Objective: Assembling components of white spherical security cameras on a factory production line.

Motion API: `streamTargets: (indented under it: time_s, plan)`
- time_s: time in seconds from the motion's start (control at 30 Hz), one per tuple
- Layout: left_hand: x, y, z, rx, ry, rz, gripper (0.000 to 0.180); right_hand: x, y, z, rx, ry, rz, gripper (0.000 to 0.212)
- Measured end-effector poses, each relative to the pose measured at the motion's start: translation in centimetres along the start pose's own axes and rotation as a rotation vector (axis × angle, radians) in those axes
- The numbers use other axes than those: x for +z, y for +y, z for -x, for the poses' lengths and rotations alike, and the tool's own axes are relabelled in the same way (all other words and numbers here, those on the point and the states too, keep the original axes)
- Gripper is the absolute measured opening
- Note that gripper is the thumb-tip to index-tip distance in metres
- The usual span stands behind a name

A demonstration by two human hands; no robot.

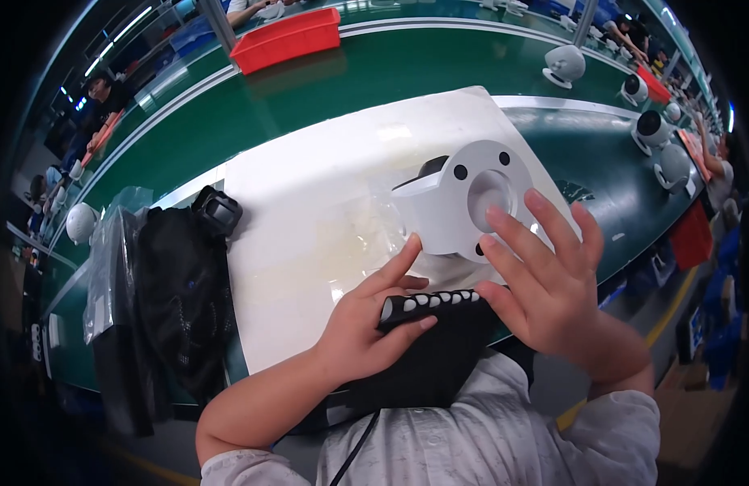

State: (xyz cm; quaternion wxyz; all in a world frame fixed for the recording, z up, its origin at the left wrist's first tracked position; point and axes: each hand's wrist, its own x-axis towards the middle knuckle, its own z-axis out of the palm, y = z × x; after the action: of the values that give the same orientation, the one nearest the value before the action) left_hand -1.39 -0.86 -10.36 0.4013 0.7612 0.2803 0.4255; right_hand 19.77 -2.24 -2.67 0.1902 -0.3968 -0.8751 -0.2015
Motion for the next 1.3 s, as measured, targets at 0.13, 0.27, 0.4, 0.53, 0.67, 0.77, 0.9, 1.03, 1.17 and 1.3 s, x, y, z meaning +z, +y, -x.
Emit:
streamTargets:
  time_s: [0.13,0.27,0.4,0.53,0.67,0.77,0.9,1.03,1.17,1.3]
  plan:
    - [0.0,0.2,0.1,-0.044,-0.006,0.002,0.021,1.3,-0.4,1.0,0.018,0.065,0.022,0.035]
    - [0.2,0.1,0.3,-0.046,-0.001,0.034,0.024,1.9,-0.5,1.7,0.106,-0.017,-0.076,0.044]
    - [0.1,0.4,0.3,-0.025,-0.011,0.059,0.025,3.0,0.5,2.2,0.111,0.042,-0.237,0.049]
    - [-0.1,0.6,0.1,-0.091,0.009,0.075,0.022,3.0,0.6,2.0,0.100,0.030,-0.263,0.050]
    - [-0.5,0.0,0.0,-0.011,0.012,0.072,0.021,3.2,0.0,2.6,0.233,0.342,-0.561,0.040]
    - [-0.5,1.6,-0.4,-0.193,0.062,0.158,0.017,2.6,-0.4,3.5,0.228,0.346,-0.588,0.038]
    - [-0.3,0.7,-0.1,0.008,0.072,0.099,0.015,1.4,-1.5,2.1,0.239,0.243,-0.542,0.029]
    - [-0.3,0.8,0.1,0.065,0.079,0.045,0.017,2.6,-2.2,1.7,0.200,0.265,-0.524,0.023]
    - [-0.4,0.6,0.1,0.036,0.073,-0.010,0.019,2.8,-3.2,2.1,0.078,0.291,-0.540,0.017]
    - [-0.3,1.0,-0.1,0.035,0.038,-0.048,0.020,3.1,-0.2,2.4,0.407,0.474,-0.559,0.007]
